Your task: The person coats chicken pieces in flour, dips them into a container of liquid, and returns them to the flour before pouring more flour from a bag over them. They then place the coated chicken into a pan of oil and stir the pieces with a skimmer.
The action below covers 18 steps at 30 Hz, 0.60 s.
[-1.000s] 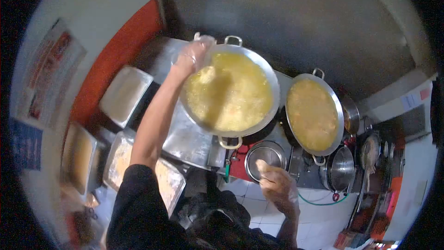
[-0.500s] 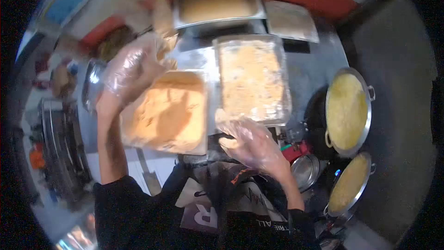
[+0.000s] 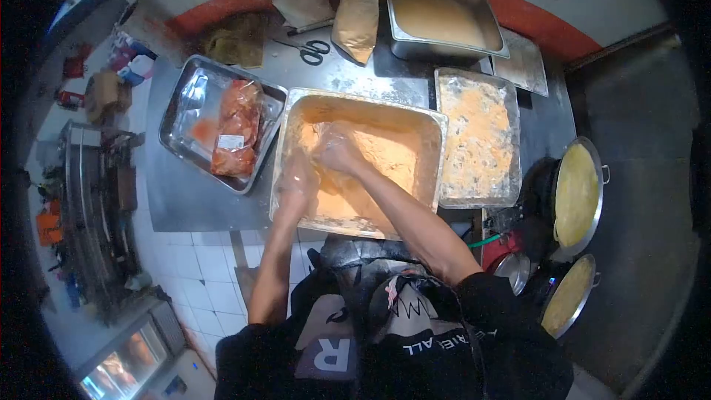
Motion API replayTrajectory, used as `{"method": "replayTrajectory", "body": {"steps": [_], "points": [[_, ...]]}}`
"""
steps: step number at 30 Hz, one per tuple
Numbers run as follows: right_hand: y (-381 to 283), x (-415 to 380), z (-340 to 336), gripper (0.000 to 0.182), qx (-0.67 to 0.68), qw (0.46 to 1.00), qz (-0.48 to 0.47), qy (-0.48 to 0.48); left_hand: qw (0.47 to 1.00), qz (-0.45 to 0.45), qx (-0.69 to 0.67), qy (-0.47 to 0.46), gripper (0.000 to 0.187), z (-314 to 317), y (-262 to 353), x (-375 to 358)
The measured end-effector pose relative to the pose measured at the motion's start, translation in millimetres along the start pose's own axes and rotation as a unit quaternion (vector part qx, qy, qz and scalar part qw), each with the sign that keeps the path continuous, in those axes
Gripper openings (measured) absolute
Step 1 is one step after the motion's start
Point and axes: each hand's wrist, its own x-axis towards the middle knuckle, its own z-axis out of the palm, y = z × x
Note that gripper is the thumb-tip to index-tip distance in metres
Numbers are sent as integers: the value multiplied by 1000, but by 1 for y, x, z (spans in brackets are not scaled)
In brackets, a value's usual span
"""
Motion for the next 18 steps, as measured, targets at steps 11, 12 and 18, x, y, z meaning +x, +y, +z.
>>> {"method": "replayTrajectory", "body": {"steps": [11,12,18], "points": [[11,-113,-70,35,61,969,202,125,952,-26,44,-301,26,-38,16,14],[24,-121,-66,35,62,968,208,127,951,-22,43,-306,26,-22,8,11],[18,-141,-71,23,213,909,77,350,955,83,195,-207,13,36,-20,-6]]}}
